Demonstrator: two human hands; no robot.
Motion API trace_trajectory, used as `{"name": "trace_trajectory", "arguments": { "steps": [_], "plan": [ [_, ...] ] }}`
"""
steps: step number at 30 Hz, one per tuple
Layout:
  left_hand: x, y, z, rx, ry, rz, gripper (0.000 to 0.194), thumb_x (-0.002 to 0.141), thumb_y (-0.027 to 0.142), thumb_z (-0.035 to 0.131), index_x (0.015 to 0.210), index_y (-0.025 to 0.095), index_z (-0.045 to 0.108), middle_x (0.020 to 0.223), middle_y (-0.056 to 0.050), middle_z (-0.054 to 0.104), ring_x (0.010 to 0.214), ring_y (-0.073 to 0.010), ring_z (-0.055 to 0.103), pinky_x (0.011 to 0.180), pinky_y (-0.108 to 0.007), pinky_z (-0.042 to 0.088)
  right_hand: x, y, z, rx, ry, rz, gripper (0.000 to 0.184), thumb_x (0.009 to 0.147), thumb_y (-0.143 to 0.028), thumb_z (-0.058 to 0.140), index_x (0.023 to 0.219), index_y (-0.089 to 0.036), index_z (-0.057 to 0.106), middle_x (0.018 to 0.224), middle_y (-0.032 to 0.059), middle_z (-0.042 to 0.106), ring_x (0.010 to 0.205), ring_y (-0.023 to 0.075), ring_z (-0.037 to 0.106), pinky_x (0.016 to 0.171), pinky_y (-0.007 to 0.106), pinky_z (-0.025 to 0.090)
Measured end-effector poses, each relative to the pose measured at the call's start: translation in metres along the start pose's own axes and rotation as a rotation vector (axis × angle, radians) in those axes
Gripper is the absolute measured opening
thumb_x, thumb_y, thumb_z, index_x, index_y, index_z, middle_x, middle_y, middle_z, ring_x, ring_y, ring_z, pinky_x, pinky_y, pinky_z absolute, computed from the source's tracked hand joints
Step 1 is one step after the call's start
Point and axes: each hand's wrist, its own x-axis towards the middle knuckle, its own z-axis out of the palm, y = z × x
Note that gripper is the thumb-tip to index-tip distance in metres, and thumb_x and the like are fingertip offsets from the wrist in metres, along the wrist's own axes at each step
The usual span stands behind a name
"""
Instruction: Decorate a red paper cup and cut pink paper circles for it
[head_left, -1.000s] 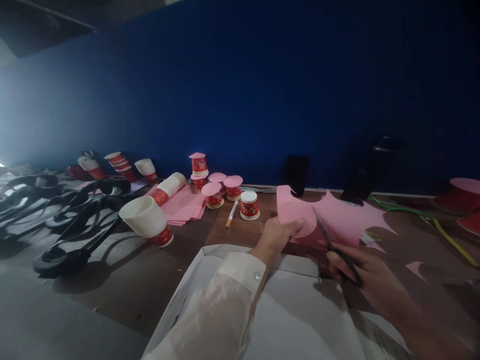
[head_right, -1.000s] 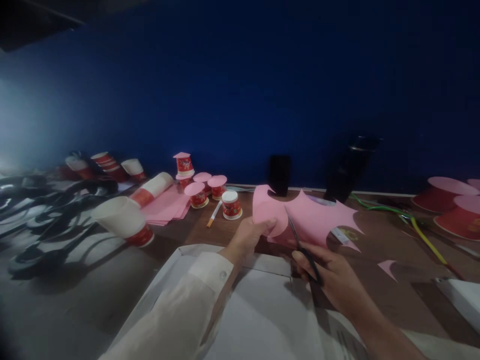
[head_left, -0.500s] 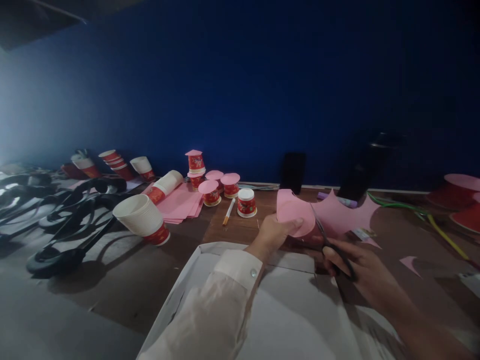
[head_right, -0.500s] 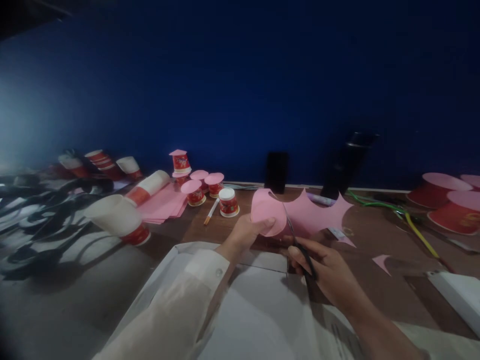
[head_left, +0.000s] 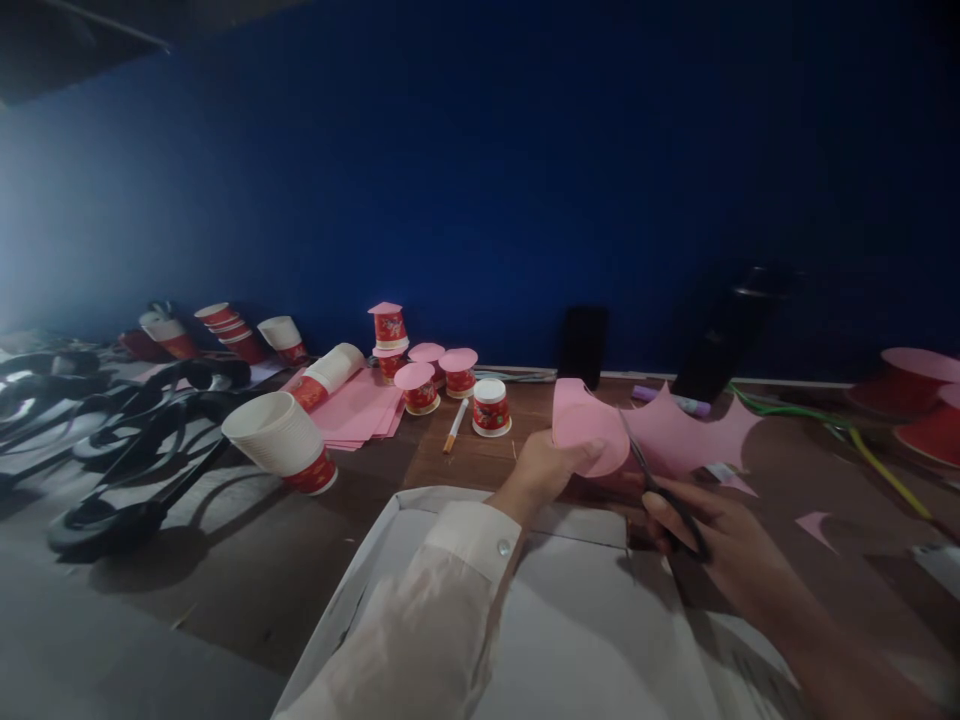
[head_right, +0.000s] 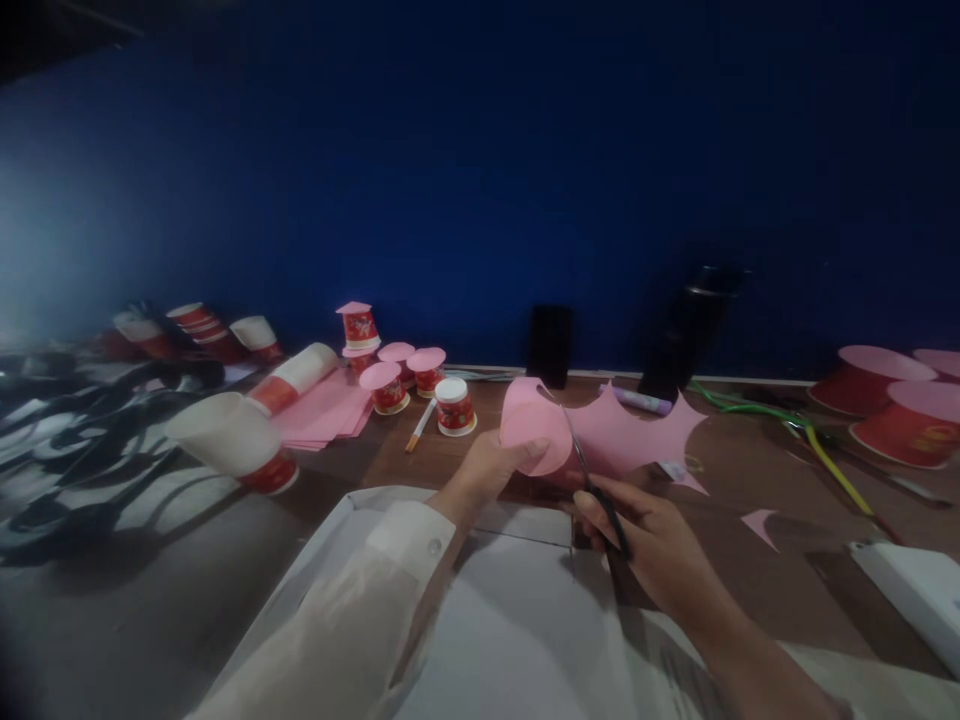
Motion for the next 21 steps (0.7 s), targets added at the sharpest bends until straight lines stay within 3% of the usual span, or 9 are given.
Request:
{"name": "trace_trajectory", "arguments": {
  "steps": [3, 21],
  "plan": [
    [-0.001, -0.001, 0.001, -0.049, 0.002, 0.002, 0.046, 0.061, 0.040, 0.093, 0.096, 0.012, 0.083, 0.098, -0.014, 0.080, 0.099, -0.0317, 0.073, 0.097, -0.046, 0.055, -0.001, -0.004, -0.002, -0.045, -0.034, 0.010, 0.054, 0.077, -0.072, 0.068, 0.058, -0.022, 0.063, 0.061, 0.0039, 0.061, 0.061, 0.0174, 0.056, 0.059, 0.030, 0.049],
    [0.001, -0.003, 0.002, -0.074, 0.009, 0.002, 0.044, 0.059, 0.037, 0.094, 0.094, 0.012, 0.083, 0.093, -0.013, 0.080, 0.097, -0.0315, 0.073, 0.099, -0.047, 0.054, -0.002, -0.013, 0.002, -0.052, 0.011, 0.008, 0.057, 0.068, -0.079, 0.069, 0.062, -0.022, 0.066, 0.056, 0.0040, 0.060, 0.055, 0.0174, 0.054, 0.054, 0.030, 0.046]
  ]
}}
